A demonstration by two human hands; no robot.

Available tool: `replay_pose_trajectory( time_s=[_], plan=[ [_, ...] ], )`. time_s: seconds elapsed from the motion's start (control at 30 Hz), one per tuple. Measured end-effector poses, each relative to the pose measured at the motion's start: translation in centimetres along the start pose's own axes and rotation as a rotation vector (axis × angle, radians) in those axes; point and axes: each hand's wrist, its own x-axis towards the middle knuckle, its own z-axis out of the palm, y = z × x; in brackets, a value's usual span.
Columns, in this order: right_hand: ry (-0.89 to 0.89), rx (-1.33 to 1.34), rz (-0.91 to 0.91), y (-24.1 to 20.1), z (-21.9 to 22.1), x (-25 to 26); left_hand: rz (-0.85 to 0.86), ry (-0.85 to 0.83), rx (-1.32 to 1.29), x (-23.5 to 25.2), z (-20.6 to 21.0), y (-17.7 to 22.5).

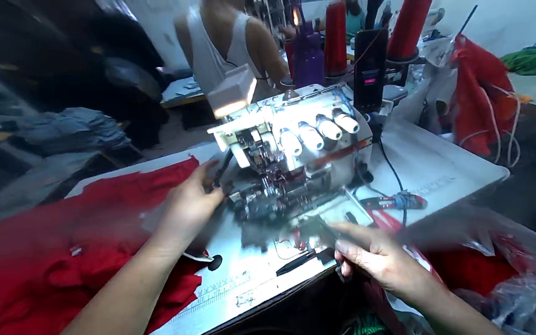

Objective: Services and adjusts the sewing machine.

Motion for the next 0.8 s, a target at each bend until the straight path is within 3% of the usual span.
replay_pose_trajectory(
  time_s=[0.1,0.17,0.2,0.23,0.27,0.3,0.37,0.4,0.5,0.6,0.7,0.8],
  plan=[
    [0.027,-0.092,-0.063,0.3,0.0,-0.2,-0.022,0.044,-0.005,0.8,-1.1,0.2],
    [0.168,-0.329,-0.163,1.1,-1.0,-0.4,-0.003,0.074,0.073,1.5,-2.4,-0.6],
    [0.265,-0.481,-0.215,1.6,-1.8,-0.5,0.069,0.069,0.13,2.0,-2.7,-2.5],
    [0.361,-0.651,-0.262,2.0,-3.0,-0.4,0.27,0.08,0.23,3.0,-2.9,-6.1],
    [0.426,-0.808,-0.295,2.4,-4.5,-0.3,0.575,0.151,0.39,4.9,-2.7,-10.9],
    [0.458,-0.939,-0.313,2.8,-6.0,-0.1,0.451,0.105,0.388,4.5,-2.3,-10.5],
    [0.44,-1.133,-0.367,4.0,-8.7,0.3,0.177,0.035,0.396,2.7,-1.8,-6.1],
    [0.398,-1.182,-0.361,4.7,-9.5,0.5,0.148,0.045,0.407,1.9,-1.5,-4.2],
    [0.289,-1.288,-0.292,7.0,-10.5,0.8,0.385,0.142,0.377,0.7,-0.4,-2.8],
    [0.296,-1.366,-0.314,7.8,-10.5,1.1,0.581,0.117,0.295,0.6,1.5,-1.8],
    [0.302,-1.334,-0.305,7.8,-10.9,1.3,0.581,0.022,0.254,1.1,3.0,-1.3],
    [0.351,-1.159,-0.264,6.2,-11.5,0.9,0.58,0.117,0.187,1.0,3.0,-0.7]
  ],
)
